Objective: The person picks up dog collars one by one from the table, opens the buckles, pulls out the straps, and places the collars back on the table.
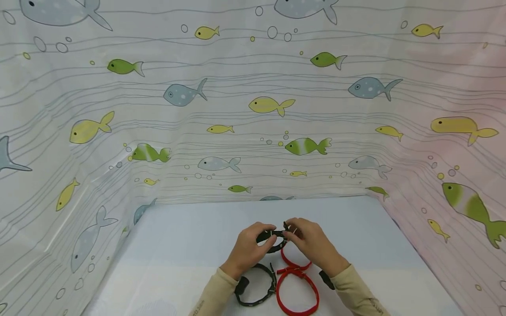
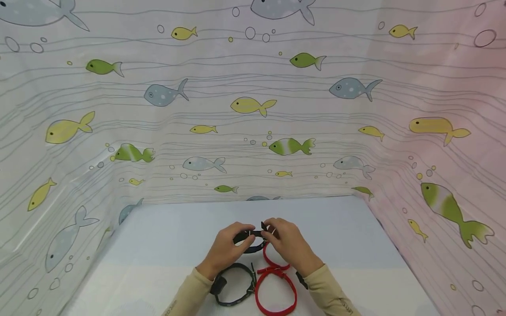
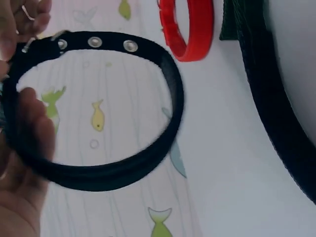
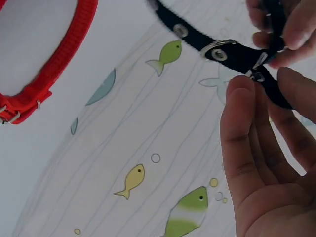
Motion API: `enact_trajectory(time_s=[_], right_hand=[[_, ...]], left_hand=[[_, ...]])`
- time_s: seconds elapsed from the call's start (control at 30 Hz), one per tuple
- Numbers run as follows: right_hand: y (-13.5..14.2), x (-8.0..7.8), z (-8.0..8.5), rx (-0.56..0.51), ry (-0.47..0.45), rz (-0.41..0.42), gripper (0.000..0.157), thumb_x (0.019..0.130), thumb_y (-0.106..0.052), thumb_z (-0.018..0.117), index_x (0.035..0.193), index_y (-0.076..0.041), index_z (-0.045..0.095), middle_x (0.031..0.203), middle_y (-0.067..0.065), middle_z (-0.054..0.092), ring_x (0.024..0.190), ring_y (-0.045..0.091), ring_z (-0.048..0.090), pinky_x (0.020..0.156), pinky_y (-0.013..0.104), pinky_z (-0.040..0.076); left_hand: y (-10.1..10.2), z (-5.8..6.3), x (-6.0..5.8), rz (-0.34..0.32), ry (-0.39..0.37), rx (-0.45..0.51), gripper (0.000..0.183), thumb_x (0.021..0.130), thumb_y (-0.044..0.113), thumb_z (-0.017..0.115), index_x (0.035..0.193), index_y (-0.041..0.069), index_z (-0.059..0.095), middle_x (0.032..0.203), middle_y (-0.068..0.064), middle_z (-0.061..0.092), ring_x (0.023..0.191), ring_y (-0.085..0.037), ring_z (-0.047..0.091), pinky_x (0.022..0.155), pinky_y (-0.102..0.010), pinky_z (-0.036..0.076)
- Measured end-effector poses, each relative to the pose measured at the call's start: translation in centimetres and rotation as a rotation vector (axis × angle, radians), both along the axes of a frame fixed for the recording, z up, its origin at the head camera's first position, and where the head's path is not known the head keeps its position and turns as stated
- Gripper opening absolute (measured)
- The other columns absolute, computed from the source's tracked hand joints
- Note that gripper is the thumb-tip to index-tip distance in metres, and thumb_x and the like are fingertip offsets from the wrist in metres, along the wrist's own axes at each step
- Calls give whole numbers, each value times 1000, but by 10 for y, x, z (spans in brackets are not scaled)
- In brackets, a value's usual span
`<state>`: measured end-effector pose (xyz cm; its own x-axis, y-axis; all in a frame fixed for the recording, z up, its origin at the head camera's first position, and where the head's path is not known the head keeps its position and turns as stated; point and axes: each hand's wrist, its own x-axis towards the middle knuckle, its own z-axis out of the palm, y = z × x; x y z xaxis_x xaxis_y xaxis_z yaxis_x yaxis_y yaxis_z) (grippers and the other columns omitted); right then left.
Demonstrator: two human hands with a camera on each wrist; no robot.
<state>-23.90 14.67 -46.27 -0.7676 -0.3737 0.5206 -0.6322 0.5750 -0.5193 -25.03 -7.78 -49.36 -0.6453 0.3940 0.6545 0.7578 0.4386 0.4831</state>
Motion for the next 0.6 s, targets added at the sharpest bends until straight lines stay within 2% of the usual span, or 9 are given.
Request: enact_trajectory(time_s=[0.17, 0.37, 0.47, 0.6], right_hand=[[-3, 2, 0, 13, 21, -22, 24, 93, -13, 75, 116, -8, 71, 95, -5, 71, 79, 2, 65, 67, 23, 56], [-4, 1, -4, -42, 9, 2, 20, 93, -9, 74, 113, -8, 72, 101, -2, 73, 85, 4, 69, 71, 22, 57], [-1, 0, -6, -105, -50, 38, 20, 94, -10, 73, 113, -13, 72, 99, -4, 74, 82, 4, 70, 70, 23, 57], [4, -1, -10, -172, -147, 43, 19, 96, -19, 71, 114, -23, 71, 93, -10, 73, 77, 7, 70, 69, 29, 58]], left_hand=[[15, 3, 5, 71, 12, -97, 17, 96, 17, 71, 112, 12, 72, 107, 1, 68, 95, -9, 66, 80, -24, 56], [24, 5, 7, 144, 26, -99, 13, 93, 22, 76, 101, 12, 77, 96, 1, 69, 84, -8, 65, 72, -20, 55], [23, 4, 7, 140, 13, -88, 13, 91, 21, 78, 102, 13, 79, 95, 3, 70, 84, -6, 65, 71, -18, 53], [19, 2, 6, 110, 17, -65, 14, 90, 19, 78, 103, 14, 80, 96, 5, 71, 85, -4, 65, 72, -17, 53]])
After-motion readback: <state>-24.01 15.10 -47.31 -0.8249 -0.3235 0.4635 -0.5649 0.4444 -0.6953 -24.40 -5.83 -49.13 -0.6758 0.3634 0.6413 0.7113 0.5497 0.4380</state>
